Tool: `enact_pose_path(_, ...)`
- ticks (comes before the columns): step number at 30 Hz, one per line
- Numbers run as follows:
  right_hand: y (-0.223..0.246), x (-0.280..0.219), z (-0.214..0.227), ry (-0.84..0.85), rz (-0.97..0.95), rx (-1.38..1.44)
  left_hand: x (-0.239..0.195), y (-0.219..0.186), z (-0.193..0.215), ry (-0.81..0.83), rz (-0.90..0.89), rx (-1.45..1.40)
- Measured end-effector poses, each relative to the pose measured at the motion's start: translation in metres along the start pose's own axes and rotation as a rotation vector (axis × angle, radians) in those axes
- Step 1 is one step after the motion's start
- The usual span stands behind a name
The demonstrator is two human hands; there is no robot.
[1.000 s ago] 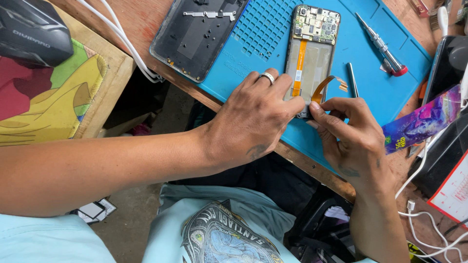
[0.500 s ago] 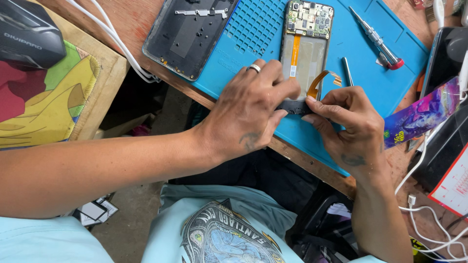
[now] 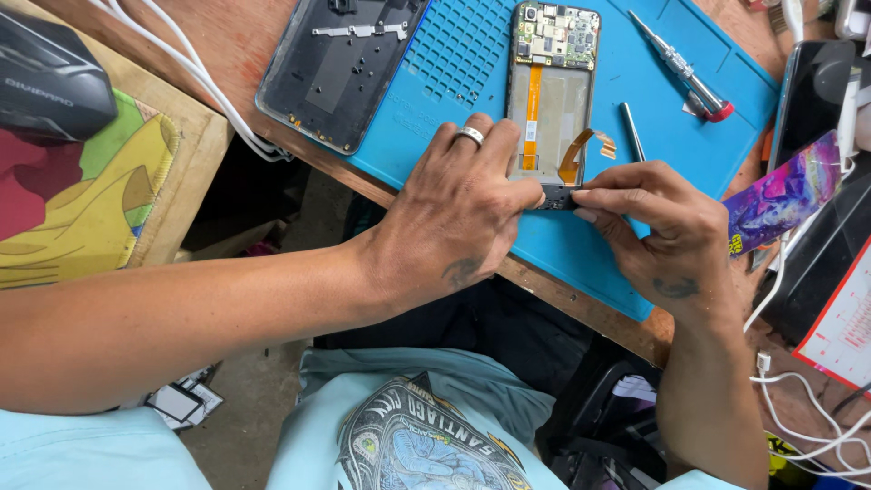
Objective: The person uses a screwdriver and tweezers to carefully remove and reposition a ribbon cable on a disassembled smartphone. They repeatedly pry and adjust the connector area on the phone's logic board while working on a blue anti-static mat.
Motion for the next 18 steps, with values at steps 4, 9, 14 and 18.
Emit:
enact_pose_path(4, 0.006, -0.003, -0.002, -0.012, 0.033, -0.034, 0.000, -0.001, 0.000, -0.031, -0.007, -0.015)
enact_pose_path(9, 0.019, -0.003, -0.004, 0.012, 0.097, -0.143, 0.000, -0.003, -0.004, -0.012, -0.060, 0.080)
enact_pose_path(14, 0.034, -0.007, -0.007, 0.005, 0.130, -0.268, -0.010, -0.022, -0.007, 0.037, -0.063, 0.173)
enact_pose_path(18, 0.036, -0.012, -0.008, -0.001, 0.190, -0.325, -0.020, -0.045, -0.012, 0.005, -0.040, 0.343)
Point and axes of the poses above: each hand's wrist, its own x-axis towards the middle knuckle, its own z-axis out of the back of the hand, y = z × x, the point moved 3 cm from there along x, towards the middle knuckle, and after that the axes turned 1 degree about y, right-handed, at the moved point
